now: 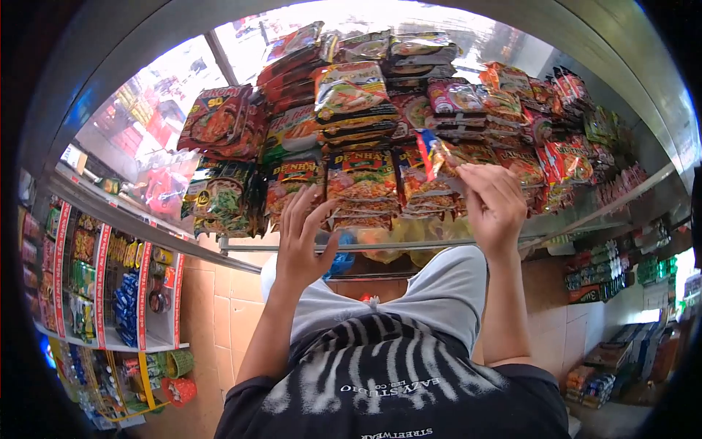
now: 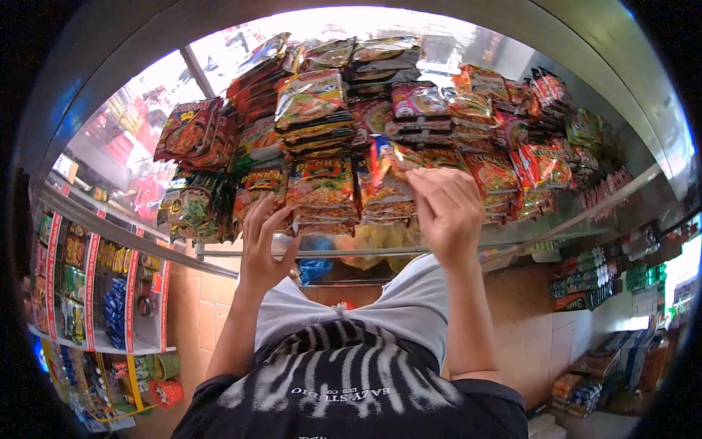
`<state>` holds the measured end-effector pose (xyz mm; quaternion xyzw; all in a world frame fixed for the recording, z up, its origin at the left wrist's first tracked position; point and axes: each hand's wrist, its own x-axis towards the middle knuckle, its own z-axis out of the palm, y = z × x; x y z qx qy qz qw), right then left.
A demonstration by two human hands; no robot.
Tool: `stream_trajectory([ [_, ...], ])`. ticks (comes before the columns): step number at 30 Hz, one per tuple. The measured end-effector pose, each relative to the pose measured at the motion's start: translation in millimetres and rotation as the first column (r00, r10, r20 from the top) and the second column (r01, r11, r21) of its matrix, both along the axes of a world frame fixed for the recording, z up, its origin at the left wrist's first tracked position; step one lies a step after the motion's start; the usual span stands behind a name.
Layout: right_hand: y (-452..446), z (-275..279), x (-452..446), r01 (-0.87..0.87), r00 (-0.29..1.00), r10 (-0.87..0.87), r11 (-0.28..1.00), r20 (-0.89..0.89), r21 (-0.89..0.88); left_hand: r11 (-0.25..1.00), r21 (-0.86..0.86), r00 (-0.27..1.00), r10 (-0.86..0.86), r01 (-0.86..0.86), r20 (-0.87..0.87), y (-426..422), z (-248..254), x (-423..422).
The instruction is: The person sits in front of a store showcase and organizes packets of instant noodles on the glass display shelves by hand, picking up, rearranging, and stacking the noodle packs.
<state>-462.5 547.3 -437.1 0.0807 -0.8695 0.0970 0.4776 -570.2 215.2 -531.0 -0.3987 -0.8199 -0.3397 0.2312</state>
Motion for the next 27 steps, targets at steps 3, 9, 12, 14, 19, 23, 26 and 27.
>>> stream_trajectory([
  [3,-52.6,14.0,-17.8,-0.213,0.977,0.212,0.977,-0.036,-0.022,1.000,0.022,1.000,0.021,-0.021,0.020,-19.6,-0.9,13.1],
  [9,-148.9,1.2,-78.6,-0.476,0.880,0.476,0.879,-0.003,-0.021,0.997,-0.020,0.992,0.072,-0.071,0.103,-63.4,-21.0,23.4],
  [12,-179.7,-24.6,-114.4,-0.431,0.901,0.424,0.898,0.090,0.089,0.995,0.001,0.987,0.102,-0.103,0.128,-80.9,-23.2,27.0],
  [14,-191.8,-46.1,-135.4,-0.386,0.908,0.351,0.914,0.229,0.129,0.993,-0.006,0.984,0.121,-0.121,0.131,-90.6,-20.3,30.3],
  [19,-200.7,-59.0,-134.2,-0.322,0.895,0.245,0.933,0.373,0.161,0.990,-0.039,0.968,0.143,-0.138,0.204,-112.4,-31.7,36.7],
  [23,-181.3,-52.2,-103.3,-0.412,0.855,0.379,0.911,0.354,0.019,0.990,-0.055,0.959,0.141,-0.132,0.244,-114.8,-43.0,38.9],
  [26,-154.6,-51.4,-75.0,-0.380,0.865,0.358,0.925,0.352,-0.008,0.990,-0.056,0.959,0.141,-0.132,0.246,-108.8,-45.5,39.5],
  [27,-144.9,-56.0,-65.4,-0.360,0.878,0.351,0.932,0.326,-0.035,0.990,-0.053,0.962,0.142,-0.133,0.233,-106.6,-45.4,38.1],
])
